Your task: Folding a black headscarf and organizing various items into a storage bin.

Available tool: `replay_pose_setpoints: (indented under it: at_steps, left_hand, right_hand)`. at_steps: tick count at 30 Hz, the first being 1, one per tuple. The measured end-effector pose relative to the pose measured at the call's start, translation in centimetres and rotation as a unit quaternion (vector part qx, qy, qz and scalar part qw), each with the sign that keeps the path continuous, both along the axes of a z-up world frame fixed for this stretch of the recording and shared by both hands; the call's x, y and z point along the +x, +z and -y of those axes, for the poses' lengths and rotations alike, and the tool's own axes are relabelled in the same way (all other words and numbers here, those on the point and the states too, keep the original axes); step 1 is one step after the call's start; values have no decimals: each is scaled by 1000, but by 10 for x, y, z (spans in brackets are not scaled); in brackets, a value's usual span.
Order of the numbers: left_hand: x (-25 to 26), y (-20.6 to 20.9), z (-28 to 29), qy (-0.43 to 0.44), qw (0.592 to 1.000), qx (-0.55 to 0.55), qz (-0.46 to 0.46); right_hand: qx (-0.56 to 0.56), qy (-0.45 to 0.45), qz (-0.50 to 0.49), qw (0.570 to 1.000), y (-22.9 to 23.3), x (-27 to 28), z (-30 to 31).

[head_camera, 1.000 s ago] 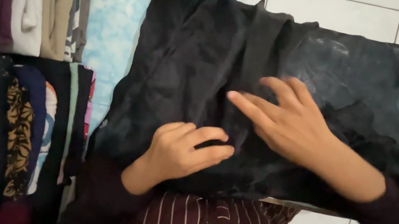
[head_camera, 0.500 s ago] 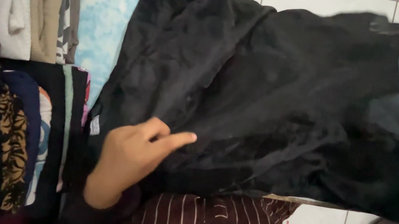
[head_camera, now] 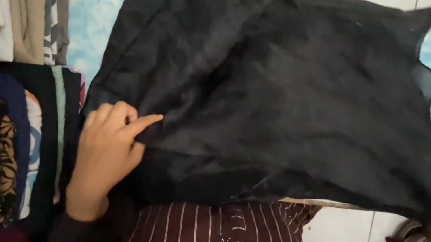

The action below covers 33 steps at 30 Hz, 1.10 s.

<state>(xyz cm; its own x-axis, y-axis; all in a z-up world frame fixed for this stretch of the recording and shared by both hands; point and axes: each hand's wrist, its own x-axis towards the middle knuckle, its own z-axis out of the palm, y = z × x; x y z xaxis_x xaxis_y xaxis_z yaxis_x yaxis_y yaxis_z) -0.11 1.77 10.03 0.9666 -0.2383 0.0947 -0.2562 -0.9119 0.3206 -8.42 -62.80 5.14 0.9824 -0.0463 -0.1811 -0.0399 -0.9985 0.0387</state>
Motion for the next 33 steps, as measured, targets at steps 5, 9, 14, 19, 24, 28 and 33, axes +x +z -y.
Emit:
replay_pose_setpoints:
  at_steps: [5,9,14,19,24,28,33]
  left_hand:
    - [6,-22,0,-32,999,-28,-22]
    - [12,-34,-3,-16,996,-28,-81]
    - [34,-25,-14,88,970,-75,-215]
    - [69,-45,-43,73,992,-91,-48]
    - [81,-113,-51,156,986,24,57]
    - [78,-129,-46,176,979,79,74]
    - [106,-126,-58,144,989,33,-19]
  right_hand:
    - [-27,133,24,990,49,37,-62]
    - [152,88,87,981,35,118,-63]
    - [249,32,114,961,-15,247,-106]
    - [317,-89,55,943,-43,303,-127]
    - [238,-47,21,970,-86,310,-48]
    - [281,-61,42,957,-118,293,26]
    - [469,-120,51,874,-201,308,165]
